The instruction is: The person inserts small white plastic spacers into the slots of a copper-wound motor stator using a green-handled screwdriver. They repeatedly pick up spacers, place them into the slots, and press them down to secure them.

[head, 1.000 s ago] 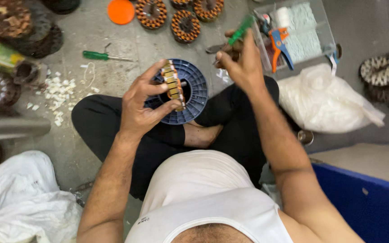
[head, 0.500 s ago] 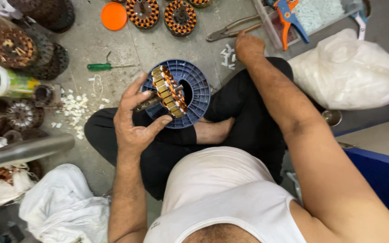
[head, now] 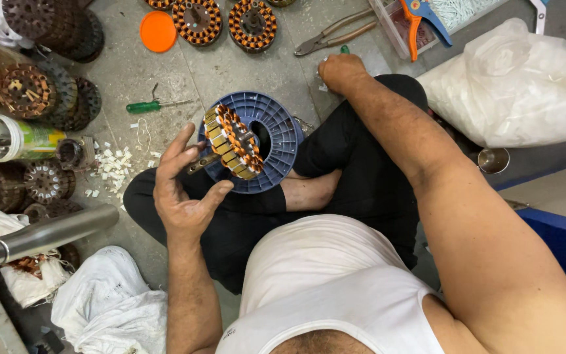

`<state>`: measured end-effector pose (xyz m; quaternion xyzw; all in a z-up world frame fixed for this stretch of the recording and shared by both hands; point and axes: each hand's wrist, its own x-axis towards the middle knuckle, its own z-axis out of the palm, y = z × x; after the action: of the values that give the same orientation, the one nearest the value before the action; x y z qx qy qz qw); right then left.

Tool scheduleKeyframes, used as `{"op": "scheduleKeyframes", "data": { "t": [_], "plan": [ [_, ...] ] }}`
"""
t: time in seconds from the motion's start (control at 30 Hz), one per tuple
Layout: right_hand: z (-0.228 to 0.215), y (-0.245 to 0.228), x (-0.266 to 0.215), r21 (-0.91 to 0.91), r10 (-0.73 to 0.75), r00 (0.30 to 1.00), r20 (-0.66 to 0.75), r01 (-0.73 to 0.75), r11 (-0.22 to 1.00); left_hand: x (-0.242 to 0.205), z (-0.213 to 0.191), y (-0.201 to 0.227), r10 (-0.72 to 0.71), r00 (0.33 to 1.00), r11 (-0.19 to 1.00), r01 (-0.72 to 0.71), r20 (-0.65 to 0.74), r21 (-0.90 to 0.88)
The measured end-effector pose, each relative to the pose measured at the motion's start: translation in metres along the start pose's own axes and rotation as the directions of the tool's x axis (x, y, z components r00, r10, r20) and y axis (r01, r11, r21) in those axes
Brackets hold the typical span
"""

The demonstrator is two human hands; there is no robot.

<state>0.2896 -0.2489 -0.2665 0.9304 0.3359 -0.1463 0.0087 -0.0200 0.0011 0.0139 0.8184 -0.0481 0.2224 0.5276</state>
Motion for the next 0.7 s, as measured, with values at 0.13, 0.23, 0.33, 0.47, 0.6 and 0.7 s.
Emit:
{"op": "scheduleKeyframes", "data": {
  "t": [0.13,0.23,0.33,0.47,0.6,0.7],
  "plan": [
    [-0.020,-0.007,-0.010,0.007,0.042,0.999,0.014,-0.042,0.999,-0.004,0.003,0.003,-0.002,1.000,1.000,0.002,-0.017,-0.028],
    [-0.039,-0.011,-0.019,0.060,0.089,0.996,-0.013,-0.088,0.994,-0.005,0.003,0.006,-0.011,0.999,1.000,0.011,-0.047,-0.002],
    [-0.051,-0.012,-0.023,0.131,0.184,0.982,-0.040,-0.177,0.975,-0.006,0.002,0.012,-0.010,0.997,1.000,0.011,-0.078,0.008],
    [-0.056,-0.010,-0.026,0.265,0.238,0.969,-0.059,-0.215,0.940,-0.008,0.002,0.026,0.024,0.991,0.998,-0.016,-0.132,0.062],
    [-0.067,-0.011,-0.041,0.423,0.190,0.925,-0.330,-0.035,0.905,-0.009,0.005,0.049,0.076,0.981,0.986,-0.047,-0.176,0.160],
    [-0.093,-0.019,-0.075,0.544,0.165,0.844,-0.511,0.168,0.822,-0.012,0.007,0.070,0.170,0.972,0.935,-0.107,-0.161,0.338]
  ]
}}
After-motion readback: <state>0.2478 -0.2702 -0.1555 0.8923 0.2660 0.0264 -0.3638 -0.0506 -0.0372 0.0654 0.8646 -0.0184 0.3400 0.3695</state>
